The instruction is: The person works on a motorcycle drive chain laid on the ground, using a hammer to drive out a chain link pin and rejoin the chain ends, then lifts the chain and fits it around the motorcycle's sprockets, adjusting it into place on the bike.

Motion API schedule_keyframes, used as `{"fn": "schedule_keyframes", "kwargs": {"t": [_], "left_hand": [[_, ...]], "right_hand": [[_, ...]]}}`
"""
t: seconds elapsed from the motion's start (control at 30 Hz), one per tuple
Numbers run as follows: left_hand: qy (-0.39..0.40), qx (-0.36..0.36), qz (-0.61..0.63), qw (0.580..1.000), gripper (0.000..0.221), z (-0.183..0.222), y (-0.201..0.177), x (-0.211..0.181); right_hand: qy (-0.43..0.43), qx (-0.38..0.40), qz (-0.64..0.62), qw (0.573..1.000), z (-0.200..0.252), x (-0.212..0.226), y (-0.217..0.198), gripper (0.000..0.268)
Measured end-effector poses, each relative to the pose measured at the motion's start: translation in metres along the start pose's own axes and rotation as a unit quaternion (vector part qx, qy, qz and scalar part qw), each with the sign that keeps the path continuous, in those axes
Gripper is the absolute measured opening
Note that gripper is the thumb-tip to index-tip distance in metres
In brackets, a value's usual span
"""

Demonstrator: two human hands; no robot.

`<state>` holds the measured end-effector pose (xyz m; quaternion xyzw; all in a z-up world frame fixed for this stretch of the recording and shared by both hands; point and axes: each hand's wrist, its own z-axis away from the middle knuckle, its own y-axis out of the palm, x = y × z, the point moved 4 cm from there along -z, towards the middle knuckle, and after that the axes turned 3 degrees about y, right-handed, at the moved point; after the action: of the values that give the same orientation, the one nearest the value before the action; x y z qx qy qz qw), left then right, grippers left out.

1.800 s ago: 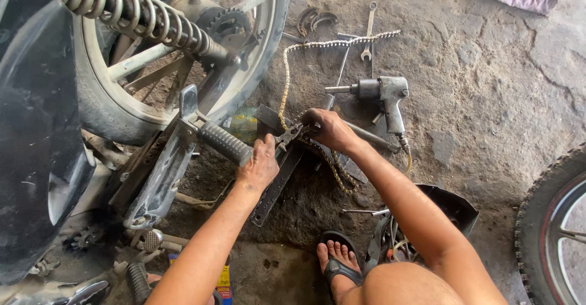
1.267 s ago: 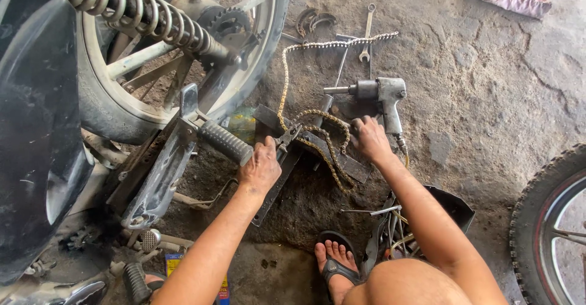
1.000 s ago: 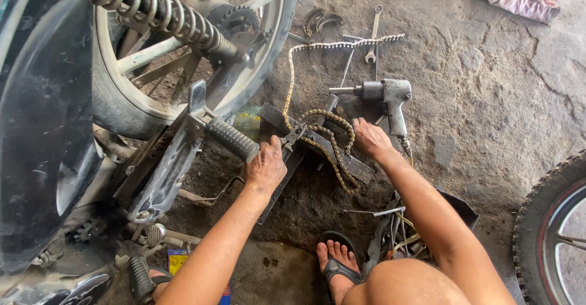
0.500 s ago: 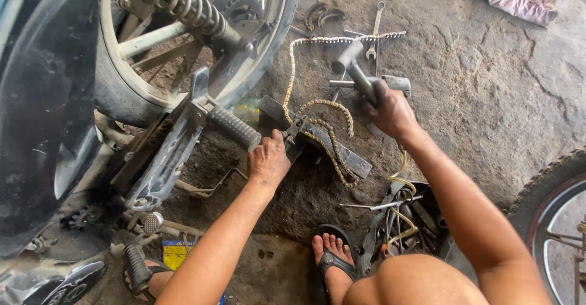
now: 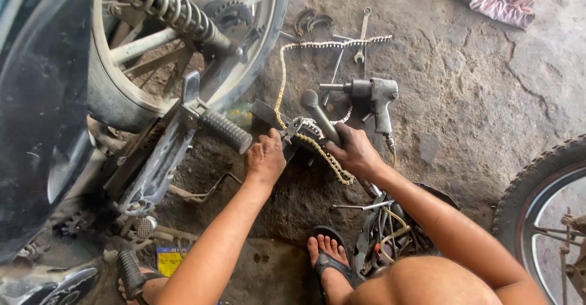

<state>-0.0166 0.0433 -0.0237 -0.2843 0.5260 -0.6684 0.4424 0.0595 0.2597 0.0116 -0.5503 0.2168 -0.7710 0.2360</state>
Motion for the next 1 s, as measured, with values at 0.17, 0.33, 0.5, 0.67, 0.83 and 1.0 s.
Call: {"fn": "schedule_keyframes", "kwargs": {"t": [0.17,0.33,0.5,0.67,0.83,1.0], "left_hand": [[-0.009,0.036,0.010,0.999,0.003,0.001,-0.004,-0.001],[-0.007,0.021,0.026,0.999,0.005,-0.002,0.010,0.006],[0.009,0.021,0.030,0.999,0.024,-0.005,0.026,0.013],[0.006,0.031,0.031,0.999,0.032,-0.006,0.038,0.018],[0.017,-0.008,0.018,1.000,0.043,-0.006,0.048,0.019],[-0.002,0.008,0.060,0.998,0.054,-0.003,0.052,0.021]], "right_hand": [[0.057,-0.075,0.042,0.995,-0.010,-0.048,0.003,0.028],[0.156,-0.089,0.163,0.970,-0.023,-0.108,0.007,0.027],[0.114,-0.133,0.332,0.927,-0.030,-0.158,0.034,0.039],[-0.139,-0.161,0.211,0.954,-0.049,-0.059,0.036,0.058],[-0.157,-0.018,0.151,0.976,-0.080,-0.044,0.038,0.075],[-0.155,0.089,0.135,0.974,-0.084,-0.062,0.053,0.049]]}}
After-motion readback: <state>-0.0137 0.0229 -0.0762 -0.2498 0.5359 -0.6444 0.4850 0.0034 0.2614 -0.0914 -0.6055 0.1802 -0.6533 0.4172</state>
